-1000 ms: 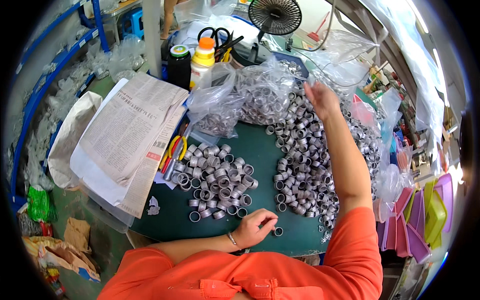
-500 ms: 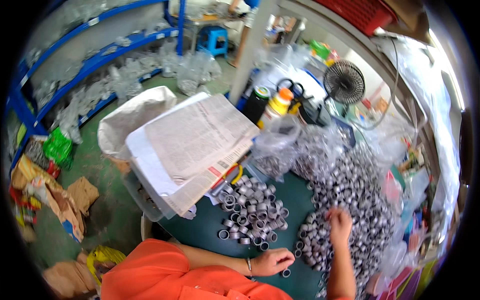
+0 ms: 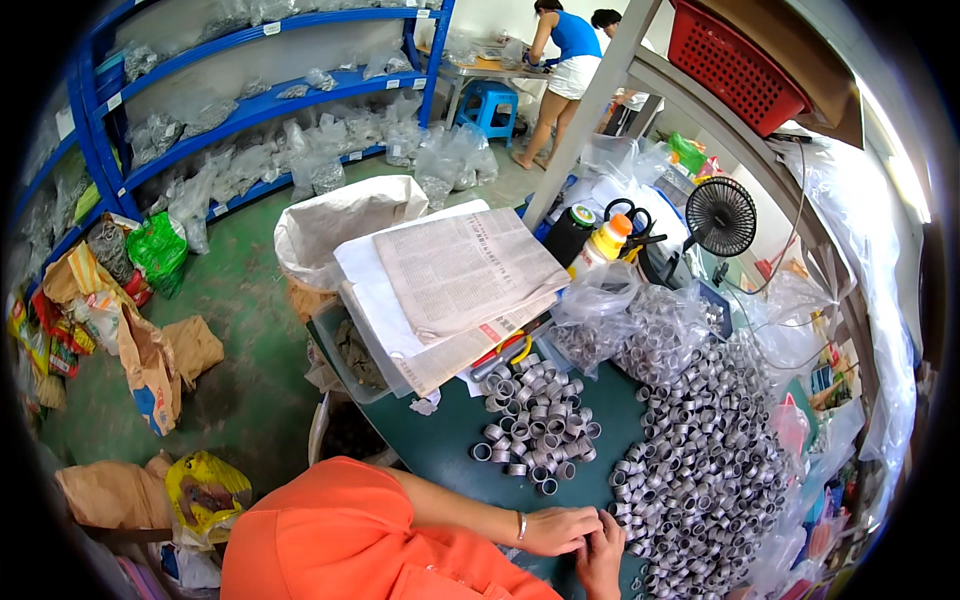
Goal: The person picks up a metal ring by hand and uses pliers to trim or adjust the edge of the ring before placing it into a pile.
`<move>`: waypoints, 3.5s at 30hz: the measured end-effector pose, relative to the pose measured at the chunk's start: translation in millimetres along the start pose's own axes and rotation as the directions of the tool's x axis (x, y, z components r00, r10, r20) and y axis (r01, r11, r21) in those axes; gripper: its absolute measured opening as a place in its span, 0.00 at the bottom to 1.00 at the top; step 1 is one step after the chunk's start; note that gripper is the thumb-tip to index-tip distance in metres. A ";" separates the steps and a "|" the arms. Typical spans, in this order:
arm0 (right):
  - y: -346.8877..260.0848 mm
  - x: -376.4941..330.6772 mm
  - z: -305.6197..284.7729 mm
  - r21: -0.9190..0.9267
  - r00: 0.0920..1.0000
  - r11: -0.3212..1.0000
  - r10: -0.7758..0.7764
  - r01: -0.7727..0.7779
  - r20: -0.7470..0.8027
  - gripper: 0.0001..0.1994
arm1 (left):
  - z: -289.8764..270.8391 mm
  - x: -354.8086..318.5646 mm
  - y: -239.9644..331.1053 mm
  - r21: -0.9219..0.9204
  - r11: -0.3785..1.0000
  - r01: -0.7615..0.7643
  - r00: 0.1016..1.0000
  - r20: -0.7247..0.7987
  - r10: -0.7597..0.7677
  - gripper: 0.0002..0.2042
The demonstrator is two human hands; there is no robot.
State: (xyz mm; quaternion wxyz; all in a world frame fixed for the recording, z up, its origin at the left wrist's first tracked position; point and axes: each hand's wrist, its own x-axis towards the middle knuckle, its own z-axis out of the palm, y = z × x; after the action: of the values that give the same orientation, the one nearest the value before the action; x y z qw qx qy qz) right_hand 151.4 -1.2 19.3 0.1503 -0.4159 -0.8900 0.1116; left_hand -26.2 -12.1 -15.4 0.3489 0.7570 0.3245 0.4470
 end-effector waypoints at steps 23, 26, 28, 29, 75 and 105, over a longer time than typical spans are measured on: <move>-6.4 -41.8 27.3 0.019 0.924 0.981 0.189 -0.193 -0.332 0.19 | 13.0 -24.0 7.4 0.238 0.958 0.161 0.979 0.087 -0.186 0.29; -2.4 -39.0 27.3 0.119 0.933 0.979 0.196 -0.168 -0.301 0.13 | 12.8 -29.8 0.0 0.228 0.961 0.158 0.979 0.088 -0.182 0.28; -7.5 -27.6 31.6 0.010 0.873 0.976 0.200 -0.219 -0.446 0.15 | -3.2 -34.9 -1.4 0.257 0.949 0.182 0.975 0.077 -0.208 0.26; -5.3 -24.8 30.1 0.024 0.879 0.976 0.208 -0.218 -0.428 0.15 | -7.4 -36.8 2.5 0.263 0.944 0.200 0.973 0.057 -0.222 0.26; -29.0 -50.1 22.9 0.958 0.804 0.252 0.536 0.138 -0.257 0.27 | -2.0 4.0 30.8 -0.536 0.681 0.498 0.867 0.287 -0.408 0.22; 30.5 -163.3 4.9 0.312 0.424 0.744 0.616 -0.591 -0.664 0.07 | -10.1 6.6 13.5 -0.377 0.750 0.543 0.825 0.074 -0.560 0.08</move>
State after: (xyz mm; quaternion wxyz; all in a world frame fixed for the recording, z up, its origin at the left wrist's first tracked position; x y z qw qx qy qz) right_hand 270.6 -108.8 -23.6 0.4492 -0.7114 -0.5404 -0.0049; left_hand -30.3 -11.7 2.2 0.5986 0.5345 0.4473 0.3948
